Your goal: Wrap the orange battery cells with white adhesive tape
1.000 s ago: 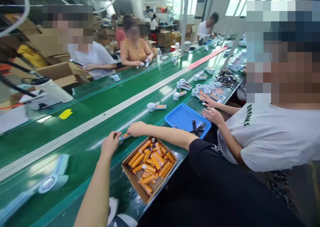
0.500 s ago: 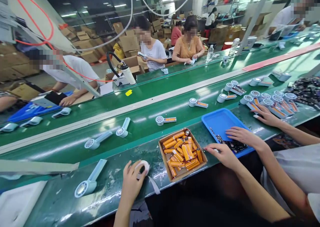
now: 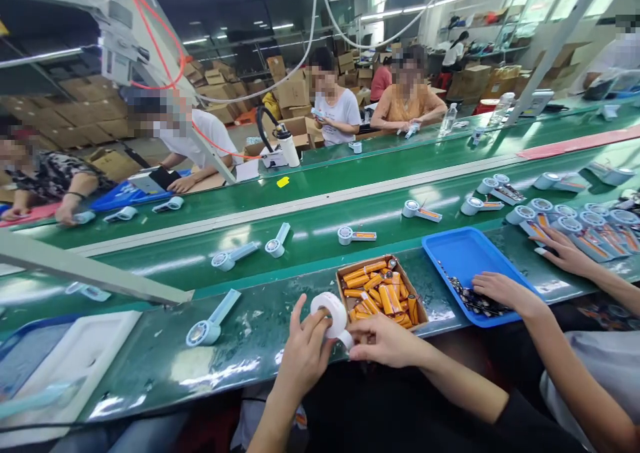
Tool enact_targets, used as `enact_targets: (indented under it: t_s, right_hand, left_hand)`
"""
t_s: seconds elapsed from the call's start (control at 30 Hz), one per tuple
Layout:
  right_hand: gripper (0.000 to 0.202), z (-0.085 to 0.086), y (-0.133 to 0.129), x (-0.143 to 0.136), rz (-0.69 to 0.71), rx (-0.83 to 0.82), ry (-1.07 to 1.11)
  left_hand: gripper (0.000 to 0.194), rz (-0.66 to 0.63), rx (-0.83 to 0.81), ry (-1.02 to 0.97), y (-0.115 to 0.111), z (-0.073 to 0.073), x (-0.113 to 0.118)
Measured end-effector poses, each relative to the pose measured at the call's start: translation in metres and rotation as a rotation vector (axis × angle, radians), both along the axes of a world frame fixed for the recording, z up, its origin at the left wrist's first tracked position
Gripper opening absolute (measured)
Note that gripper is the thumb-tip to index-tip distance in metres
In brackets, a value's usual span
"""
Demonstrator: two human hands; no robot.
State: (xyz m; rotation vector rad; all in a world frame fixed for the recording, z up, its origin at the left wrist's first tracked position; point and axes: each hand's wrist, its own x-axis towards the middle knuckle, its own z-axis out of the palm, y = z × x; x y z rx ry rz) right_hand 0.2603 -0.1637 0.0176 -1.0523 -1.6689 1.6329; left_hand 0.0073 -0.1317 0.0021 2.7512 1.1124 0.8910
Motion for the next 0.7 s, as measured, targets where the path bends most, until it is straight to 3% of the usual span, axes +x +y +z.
enact_targets:
  t_s: [0.1,0.27,0.3,0.37,0.47,0.57,0.7]
  right_hand:
    - [0.047,-0.006,-0.009,-0.007,0.171,0.006,-0.04]
    - [0.037,-0.008,-0.006,0.015,0.38,0.292,-0.381]
    - [0.035,-0.007,0.001,0.022,0.352,0.309,-0.429]
    - [0.033,-0.008,0.018,0.033,0.168,0.345,-0.534]
    - [0.031,-0.016,0.048,0.038,-0.069,0.512,-0.789]
    - [0.029,-0.028,0.072,0.028,-0.049,0.65,-1.015]
    - [0.033,-0.044,0.089,0.014,0.017,0.676,-1.134]
  left_hand:
    - [0.031,0.011,0.015,-0.02,0.001,0.0,-0.001]
    - [0.026,0.098,-0.086,0.005,-0.005,-0.028,-0.011]
    - [0.027,0.097,-0.102,-0.002,-0.008,-0.032,-0.011]
    - [0.03,0.085,-0.111,-0.03,-0.014,-0.037,-0.006]
    - [0.033,0.064,-0.11,-0.057,-0.018,-0.041,0.003]
    - [0.036,0.061,-0.134,-0.077,-0.017,-0.045,0.009]
    - [0.041,0.039,-0.141,-0.105,-0.013,-0.056,0.011]
